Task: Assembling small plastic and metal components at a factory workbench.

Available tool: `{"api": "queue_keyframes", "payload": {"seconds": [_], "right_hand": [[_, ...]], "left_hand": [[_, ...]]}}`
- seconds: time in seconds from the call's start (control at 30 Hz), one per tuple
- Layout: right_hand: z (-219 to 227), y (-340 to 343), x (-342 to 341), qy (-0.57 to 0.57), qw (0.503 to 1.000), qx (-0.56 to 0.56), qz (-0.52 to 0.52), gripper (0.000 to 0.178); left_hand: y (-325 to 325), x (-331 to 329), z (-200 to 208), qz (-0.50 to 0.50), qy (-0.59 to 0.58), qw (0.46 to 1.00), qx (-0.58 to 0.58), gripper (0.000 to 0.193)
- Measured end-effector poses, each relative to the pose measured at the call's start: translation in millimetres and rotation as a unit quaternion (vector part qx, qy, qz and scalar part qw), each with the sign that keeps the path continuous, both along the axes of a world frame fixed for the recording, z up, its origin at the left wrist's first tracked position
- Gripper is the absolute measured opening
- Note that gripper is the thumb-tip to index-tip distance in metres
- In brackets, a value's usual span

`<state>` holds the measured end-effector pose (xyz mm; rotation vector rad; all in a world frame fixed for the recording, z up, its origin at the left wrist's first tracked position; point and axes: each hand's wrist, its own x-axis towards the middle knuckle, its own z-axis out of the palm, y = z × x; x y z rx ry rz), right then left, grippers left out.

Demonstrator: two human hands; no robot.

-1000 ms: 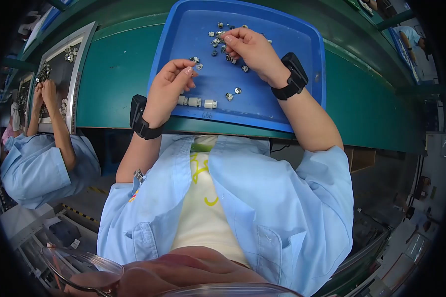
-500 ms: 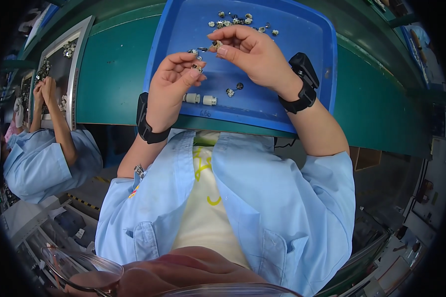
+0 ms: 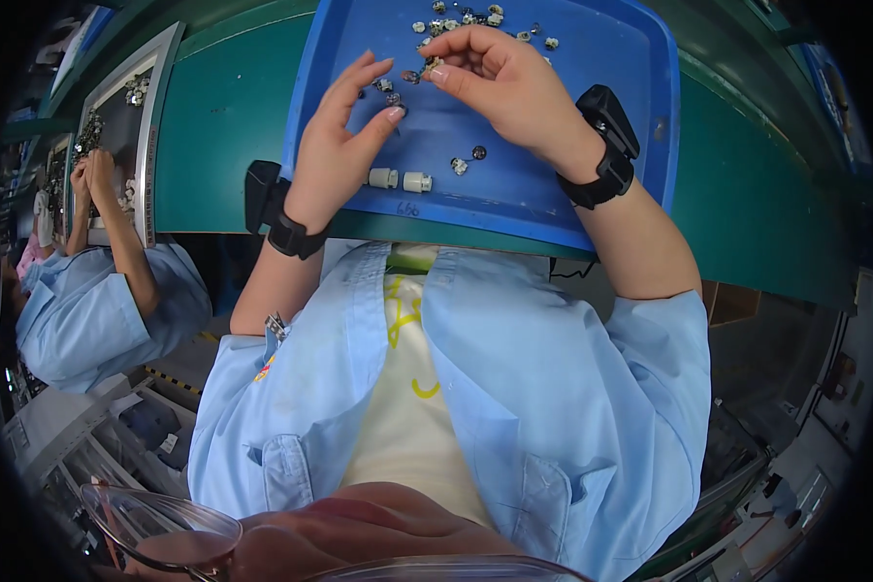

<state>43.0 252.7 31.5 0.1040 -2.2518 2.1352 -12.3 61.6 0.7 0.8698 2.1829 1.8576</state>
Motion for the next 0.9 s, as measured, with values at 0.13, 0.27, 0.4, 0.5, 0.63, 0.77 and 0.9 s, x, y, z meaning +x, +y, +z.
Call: {"api": "queue_keyframes", "payload": {"seconds": [0.13, 0.27, 0.4, 0.5, 0.63, 0.77, 0.9], "right_hand": [[0.1, 3.1, -1.0, -0.019, 1.0, 0.011, -0.013, 0.024], [-2.4, 2.2, -2.6, -0.032, 0.999, 0.033, -0.019, 0.024], [-5.6, 0.3, -4.4, -0.013, 0.999, 0.026, -0.015, 0.024], [-4.8, -1.2, -3.9, -0.006, 0.999, 0.038, -0.012, 0.024], [-4.5, -3.4, -2.9, -0.004, 0.999, 0.039, -0.027, 0.025], [-4.5, -3.9, -3.6, 0.021, 0.999, -0.014, -0.031, 0.026], [-2.5, -0.6, 0.1, -0.003, 0.999, 0.027, 0.025, 0.028]], "left_hand": [[-18.2, -12.9, 12.2, -0.069, 0.123, 0.978, -0.153, 0.023], [-33.5, -7.7, 13.2, -0.162, 0.207, 0.915, -0.307, 0.02], [-32.8, -6.4, 11.9, -0.16, 0.334, 0.859, -0.352, 0.019], [-30.8, -9.5, 11.7, -0.19, 0.322, 0.855, -0.361, 0.02], [-28.5, -10.9, 10.7, -0.185, 0.194, 0.913, -0.309, 0.026], [-21.5, 1.5, 14.7, -0.112, -0.023, 0.984, -0.137, 0.029], [-18.1, 10.2, 6.4, -0.026, -0.162, 0.98, 0.112, 0.027]]}}
